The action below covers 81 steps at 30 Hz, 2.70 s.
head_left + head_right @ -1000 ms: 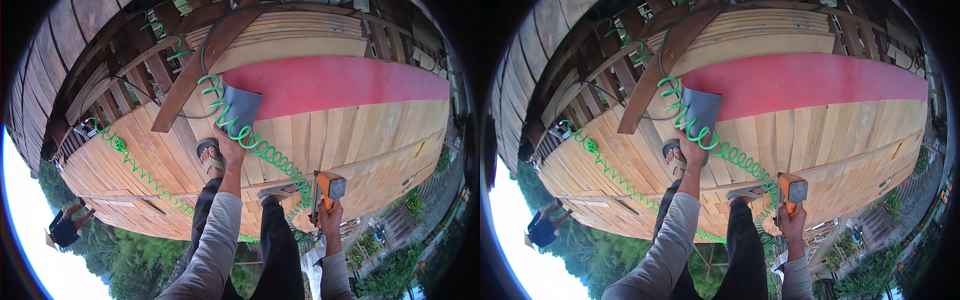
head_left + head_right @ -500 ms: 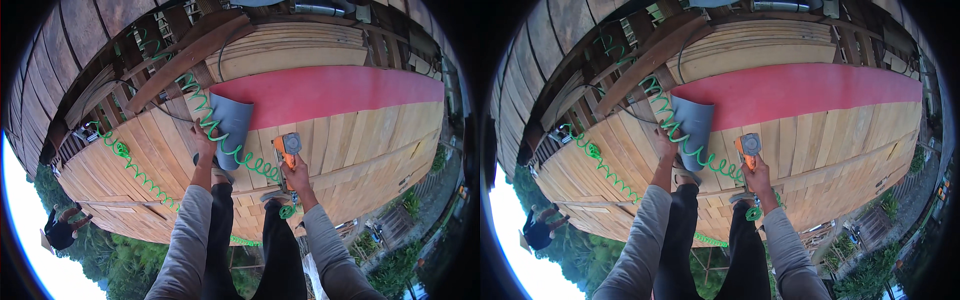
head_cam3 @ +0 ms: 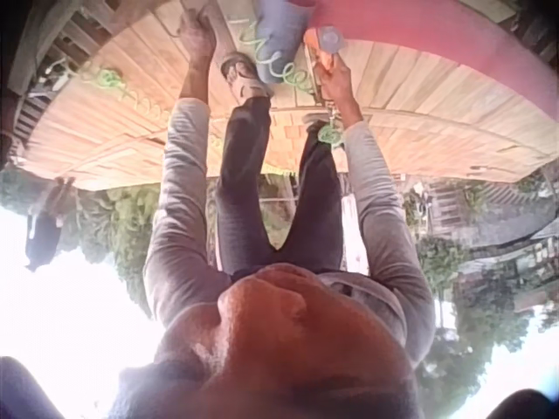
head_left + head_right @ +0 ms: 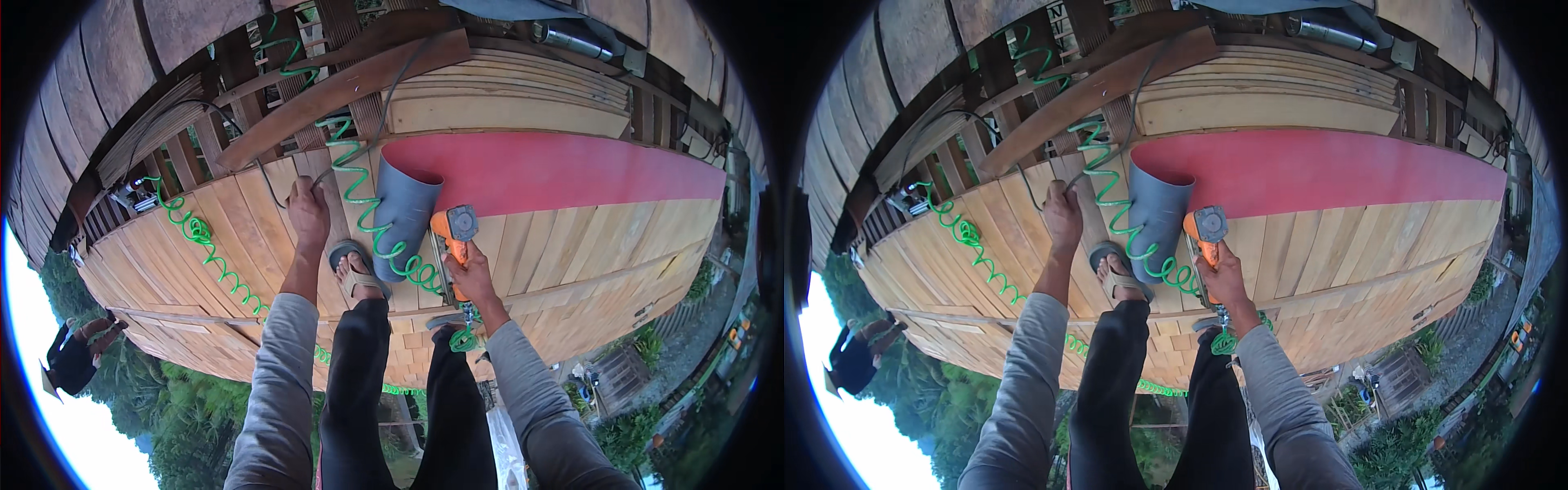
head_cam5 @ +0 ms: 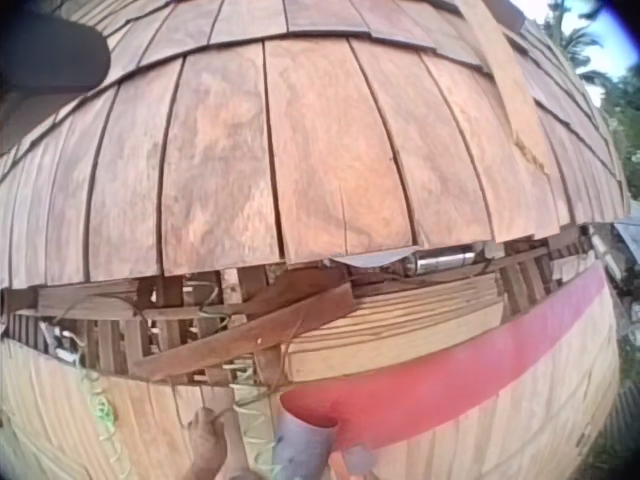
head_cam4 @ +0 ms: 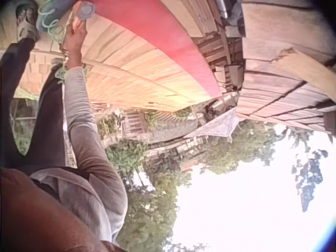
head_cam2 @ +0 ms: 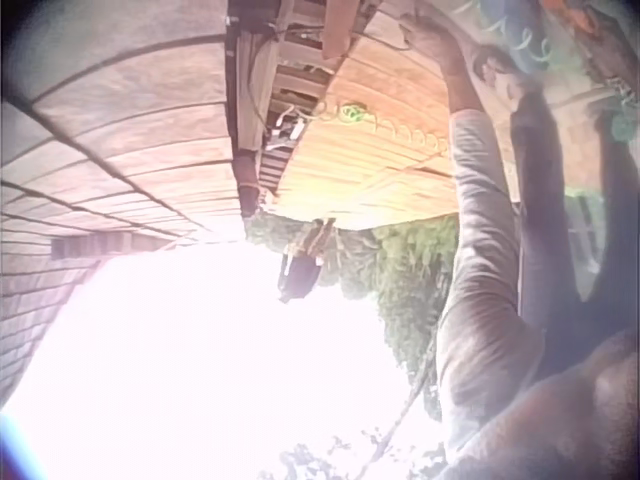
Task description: The person secures a red flashing membrane to a curved wooden roof structure using a pneumatic nail gun, while positioning wooden shingles and pulling the membrane taut by hand.
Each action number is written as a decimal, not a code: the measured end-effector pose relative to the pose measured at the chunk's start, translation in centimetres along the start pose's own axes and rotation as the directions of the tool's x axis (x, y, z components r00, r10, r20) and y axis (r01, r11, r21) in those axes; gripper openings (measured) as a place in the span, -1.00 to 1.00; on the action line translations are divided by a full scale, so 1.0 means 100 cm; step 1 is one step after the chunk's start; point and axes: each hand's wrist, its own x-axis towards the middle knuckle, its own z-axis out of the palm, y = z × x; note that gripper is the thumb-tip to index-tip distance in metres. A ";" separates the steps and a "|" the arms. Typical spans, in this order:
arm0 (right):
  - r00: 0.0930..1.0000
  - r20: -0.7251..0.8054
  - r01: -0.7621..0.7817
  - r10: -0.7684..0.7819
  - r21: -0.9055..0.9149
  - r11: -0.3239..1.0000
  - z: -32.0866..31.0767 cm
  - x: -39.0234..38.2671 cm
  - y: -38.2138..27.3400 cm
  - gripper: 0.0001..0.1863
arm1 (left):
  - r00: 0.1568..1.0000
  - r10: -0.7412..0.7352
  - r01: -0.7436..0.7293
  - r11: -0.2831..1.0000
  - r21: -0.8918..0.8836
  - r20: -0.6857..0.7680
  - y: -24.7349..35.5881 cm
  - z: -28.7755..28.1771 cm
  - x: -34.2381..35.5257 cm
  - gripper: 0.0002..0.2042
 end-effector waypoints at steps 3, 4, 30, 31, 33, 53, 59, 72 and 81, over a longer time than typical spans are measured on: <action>0.998 0.029 -0.053 0.052 0.006 0.999 -0.021 0.000 -0.002 -0.51 | 0.991 -0.131 0.128 0.882 -0.454 0.026 0.077 -0.035 0.005 -0.78; 0.990 0.069 -0.130 0.126 0.056 0.990 -0.021 0.001 -0.012 -0.51 | 0.995 0.052 -0.079 0.940 -0.331 -0.090 0.097 -0.052 0.005 -0.77; 0.984 -0.091 0.129 -0.152 -0.223 0.966 -0.065 0.001 -0.035 -0.46 | 0.742 0.189 0.181 0.867 -0.464 0.643 0.109 0.078 -0.192 -0.35; 0.977 -0.171 0.096 -0.128 -0.183 0.978 -0.070 0.000 -0.035 -0.48 | 0.772 0.239 0.080 0.883 -0.463 0.589 0.114 0.075 -0.180 -0.31; 0.958 -0.285 0.023 -0.031 -0.031 0.999 -0.087 0.005 -0.040 -0.50 | 0.799 0.366 -0.137 0.884 -0.448 0.477 0.121 0.072 -0.164 -0.26; 0.924 -0.381 -0.048 0.031 -0.035 0.998 -0.128 -0.062 0.012 -0.51 | 0.776 0.366 -0.621 0.588 0.518 0.514 0.136 0.083 -0.024 -0.10; 0.853 -0.520 0.064 0.029 0.160 0.985 -0.155 -0.091 0.013 -0.62 | 0.689 0.054 -0.681 0.389 0.620 0.723 0.140 0.062 -0.010 -0.19; 0.843 -0.530 0.223 0.090 0.497 0.839 -0.170 0.016 -0.053 -0.81 | 0.653 0.000 -0.663 0.484 0.571 0.757 0.142 0.061 -0.010 -0.22; 0.864 -0.503 0.210 0.027 0.409 0.888 -0.156 0.012 -0.059 -0.83 | 0.606 -0.046 -0.672 0.505 0.542 0.794 0.124 0.053 -0.015 -0.25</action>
